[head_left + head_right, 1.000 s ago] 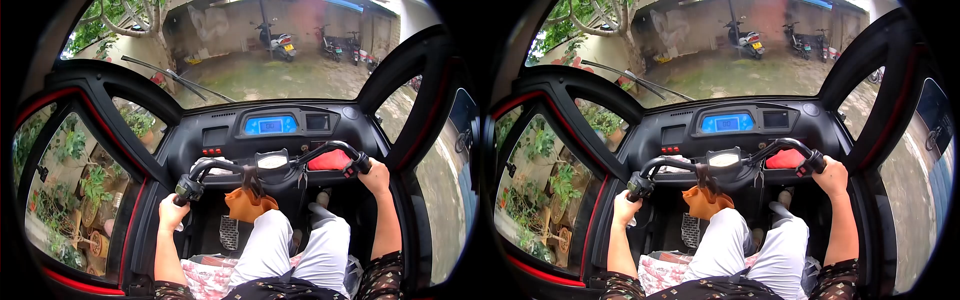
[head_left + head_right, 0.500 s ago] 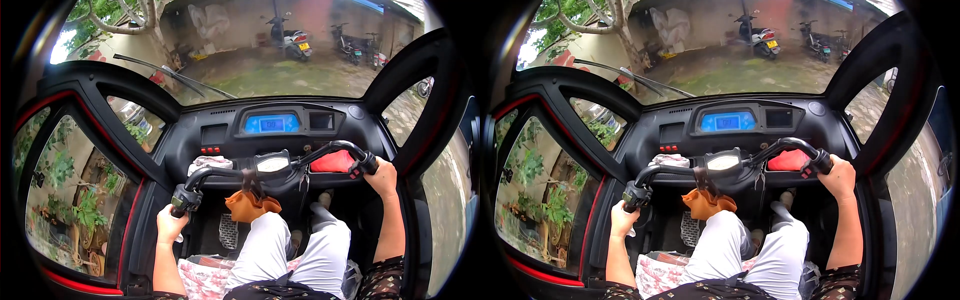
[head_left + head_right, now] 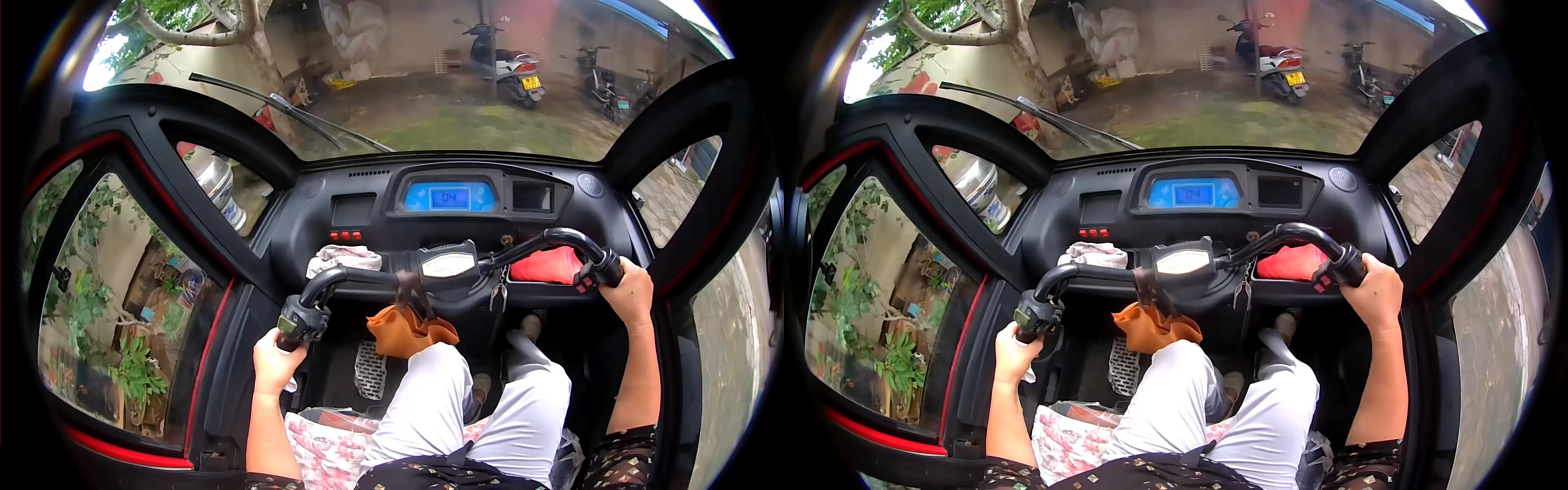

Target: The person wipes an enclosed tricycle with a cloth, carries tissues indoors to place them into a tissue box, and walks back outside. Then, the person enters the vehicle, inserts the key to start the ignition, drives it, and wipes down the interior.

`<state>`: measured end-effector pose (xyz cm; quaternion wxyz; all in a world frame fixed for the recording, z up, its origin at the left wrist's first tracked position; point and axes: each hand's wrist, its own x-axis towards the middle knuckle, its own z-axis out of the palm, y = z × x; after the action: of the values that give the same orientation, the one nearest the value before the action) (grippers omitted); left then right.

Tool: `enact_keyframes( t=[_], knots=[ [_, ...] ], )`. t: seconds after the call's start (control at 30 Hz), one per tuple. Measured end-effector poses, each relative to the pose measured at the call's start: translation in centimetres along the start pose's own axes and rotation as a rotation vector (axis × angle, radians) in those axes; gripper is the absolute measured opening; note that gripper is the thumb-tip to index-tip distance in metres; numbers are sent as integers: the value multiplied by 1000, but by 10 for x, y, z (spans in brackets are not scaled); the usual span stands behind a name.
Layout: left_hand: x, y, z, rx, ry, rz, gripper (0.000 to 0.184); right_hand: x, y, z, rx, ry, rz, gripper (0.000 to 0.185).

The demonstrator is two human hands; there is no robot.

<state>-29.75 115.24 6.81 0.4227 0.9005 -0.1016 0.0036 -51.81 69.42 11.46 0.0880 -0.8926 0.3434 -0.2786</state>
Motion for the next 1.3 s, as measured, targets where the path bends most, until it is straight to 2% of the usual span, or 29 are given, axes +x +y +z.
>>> enact_keyframes(
  t=[0.4, 0.5, 0.63, 0.93, 1.1, 1.3],
  knots=[
    [-3, -4, 3, -8, 32, -18, 21, 3, -3, 0, -20, 18, -17, 26],
    [2, -3, 1, 16, 71, 87, 23, 2, -6, -2, -10, -28, 10, 26],
    [4, -6, -1, 29, 36, 13, 26, -4, -2, -5, -20, -1, -8, 25],
    [4, -13, 2, 19, 26, 0, 27, -3, -1, -8, 16, -94, 13, 30],
    [5, 0, -2, 113, 101, 109, 27, -5, -4, -5, 7, -80, 48, 27],
    [3, 10, 3, 208, 202, 138, 26, -9, -4, -7, 3, -34, 44, 21]
  ],
)
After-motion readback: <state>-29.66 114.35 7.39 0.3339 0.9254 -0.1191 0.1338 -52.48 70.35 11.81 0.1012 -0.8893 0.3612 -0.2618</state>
